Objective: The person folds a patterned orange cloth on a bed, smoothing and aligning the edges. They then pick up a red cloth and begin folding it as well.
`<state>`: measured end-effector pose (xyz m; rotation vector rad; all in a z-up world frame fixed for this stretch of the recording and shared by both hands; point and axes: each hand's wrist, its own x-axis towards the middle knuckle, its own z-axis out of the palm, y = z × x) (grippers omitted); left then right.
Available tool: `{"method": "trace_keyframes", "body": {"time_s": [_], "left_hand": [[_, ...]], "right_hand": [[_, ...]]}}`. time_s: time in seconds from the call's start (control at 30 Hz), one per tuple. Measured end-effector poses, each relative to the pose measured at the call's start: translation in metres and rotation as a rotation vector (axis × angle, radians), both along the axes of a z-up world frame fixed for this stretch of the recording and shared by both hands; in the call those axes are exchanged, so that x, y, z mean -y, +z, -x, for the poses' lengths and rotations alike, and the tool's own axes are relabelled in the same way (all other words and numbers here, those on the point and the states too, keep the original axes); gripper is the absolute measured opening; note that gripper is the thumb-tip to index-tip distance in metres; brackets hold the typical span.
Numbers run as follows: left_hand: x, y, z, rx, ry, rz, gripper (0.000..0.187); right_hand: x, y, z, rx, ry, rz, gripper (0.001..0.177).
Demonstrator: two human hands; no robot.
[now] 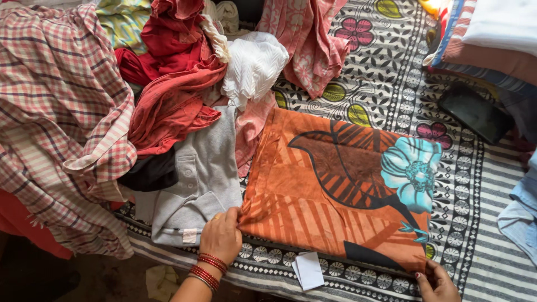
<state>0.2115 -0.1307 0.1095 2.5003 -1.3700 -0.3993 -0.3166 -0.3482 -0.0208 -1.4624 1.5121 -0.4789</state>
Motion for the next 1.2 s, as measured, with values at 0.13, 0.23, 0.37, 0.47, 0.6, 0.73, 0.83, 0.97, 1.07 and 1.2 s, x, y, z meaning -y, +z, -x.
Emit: {"method": "trace_keyframes", "body": {"time_s": [0.13, 0.23, 0.37, 0.47, 0.6, 0.73, 0.83, 0.97, 1.07, 1.2], "left_hand": [[0.029, -0.001, 0.006, -0.142, 0.159, 0.065, 0.035], [0.074, -0.007, 0.002, -0.052, 0.117, 0.389, 0.021], [0.138, -0.013, -0.013, -0.225, 0.297, 0.378, 0.024], [0.163, -0.014, -0.015, -0.108, 0.312, 0.420, 0.023], [0.174, -0.018, -0.016, -0.055, 0.348, 0.370, 0.018], [0.175, -0.027, -0.020, -0.036, 0.314, 0.369, 0.011], [0.174, -0.032, -0.027, -0.029, 0.277, 0.429, 0.012], [0.175, -0.034, -0.030, 0.033, 0.193, 0.519, 0.013], [0.186, -0.032, -0.033, -0.034, 0.134, 0.543, 0.014], [0.209, -0.029, -0.033, 0.012, 0.206, 0.533, 0.021]], "right_hand": [[0.006, 0.041, -0.033, -0.316, 0.025, 0.318, 0.052], [0.002, 0.073, -0.085, -0.508, 0.172, 0.569, 0.053], [0.011, 0.094, -0.166, -0.430, 0.224, 0.651, 0.050], [0.020, 0.097, -0.207, -0.420, 0.271, 0.741, 0.048], [0.027, 0.084, -0.234, -0.469, 0.263, 0.777, 0.051], [0.026, 0.070, -0.238, -0.524, 0.238, 0.785, 0.049], [0.025, 0.064, -0.237, -0.526, 0.217, 0.780, 0.047], [0.024, 0.064, -0.238, -0.526, 0.203, 0.773, 0.047], [0.026, 0.065, -0.240, -0.551, 0.205, 0.752, 0.047], [0.026, 0.068, -0.242, -0.570, 0.204, 0.731, 0.047]]}}
